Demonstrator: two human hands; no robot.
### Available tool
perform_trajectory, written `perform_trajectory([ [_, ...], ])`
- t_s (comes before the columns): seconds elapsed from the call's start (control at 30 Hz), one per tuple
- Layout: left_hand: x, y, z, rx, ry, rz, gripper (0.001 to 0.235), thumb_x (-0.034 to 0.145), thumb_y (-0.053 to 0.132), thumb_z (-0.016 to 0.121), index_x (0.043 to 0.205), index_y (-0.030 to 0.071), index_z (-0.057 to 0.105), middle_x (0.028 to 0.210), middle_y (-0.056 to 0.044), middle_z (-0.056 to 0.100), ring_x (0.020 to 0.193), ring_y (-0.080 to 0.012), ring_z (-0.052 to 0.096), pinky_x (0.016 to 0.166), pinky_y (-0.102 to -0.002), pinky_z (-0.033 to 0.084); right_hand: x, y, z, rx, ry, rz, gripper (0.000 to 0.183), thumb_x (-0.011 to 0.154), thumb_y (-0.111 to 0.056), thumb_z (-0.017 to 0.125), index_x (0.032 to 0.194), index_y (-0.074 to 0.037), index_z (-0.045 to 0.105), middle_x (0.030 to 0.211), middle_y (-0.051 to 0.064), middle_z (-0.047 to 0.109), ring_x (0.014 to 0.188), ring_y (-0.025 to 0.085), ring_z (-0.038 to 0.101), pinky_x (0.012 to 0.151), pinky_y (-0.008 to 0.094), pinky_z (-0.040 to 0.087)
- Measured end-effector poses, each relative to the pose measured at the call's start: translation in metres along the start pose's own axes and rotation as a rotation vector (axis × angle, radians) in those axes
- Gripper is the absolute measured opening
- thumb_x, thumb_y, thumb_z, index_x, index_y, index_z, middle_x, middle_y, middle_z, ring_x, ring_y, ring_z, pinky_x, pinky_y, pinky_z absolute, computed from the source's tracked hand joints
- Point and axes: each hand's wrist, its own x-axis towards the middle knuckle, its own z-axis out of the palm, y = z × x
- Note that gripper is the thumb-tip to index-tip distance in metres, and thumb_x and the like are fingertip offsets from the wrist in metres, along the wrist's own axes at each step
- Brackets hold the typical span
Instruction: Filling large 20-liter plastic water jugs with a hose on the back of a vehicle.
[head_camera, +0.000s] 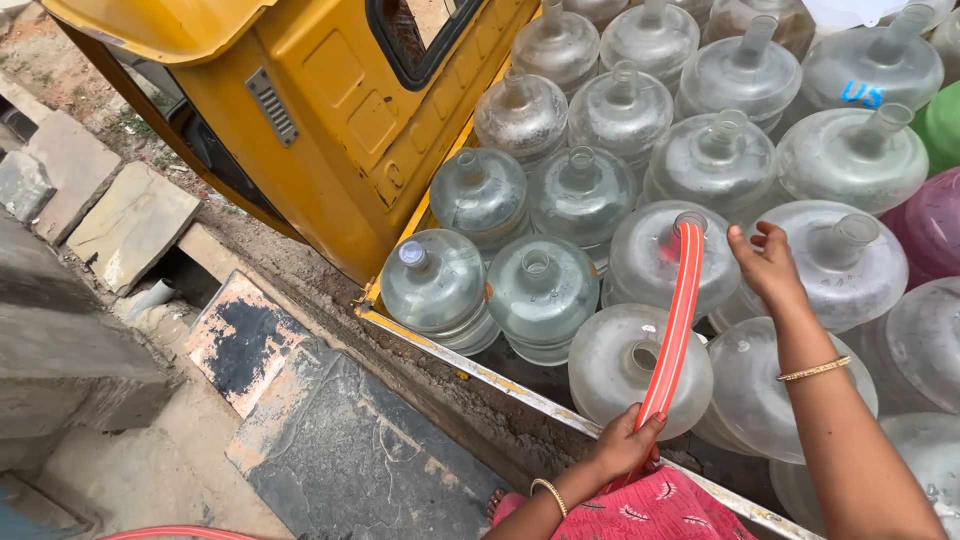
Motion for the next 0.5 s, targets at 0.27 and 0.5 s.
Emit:
perform_trajectory([
  [0.27,-0.006,0.025,-0.003,0.107,0.023,0.004,0.043,0.107,0.048,0.059,0.117,0.006,0.06,0.065,-0.001,0.06,0.054,-0.0091,0.057,0.05,-0.027,0.045,0.011,0.087,0.11,0.692,-0.234,0.656,0.05,0.102,-0.038,0.059,0.138,-0.015,0.033,0.112,0.014,0.06,0.085,0.026,0.065,0.067,0.04,0.059],
  [0.5,0.01,0.056,0.033,0.184,-0.07,-0.045,0.057,0.104,0.056,0.055,0.119,0.001,0.056,0.069,-0.005,0.066,0.059,-0.0154,0.067,0.055,-0.03,0.053,0.054,0.107,0.067,0.545,-0.288,0.725,0.03,0.106,-0.036,0.06,0.121,-0.016,0.043,0.081,0.002,0.055,0.061,0.014,0.055,0.052,0.031,0.052],
])
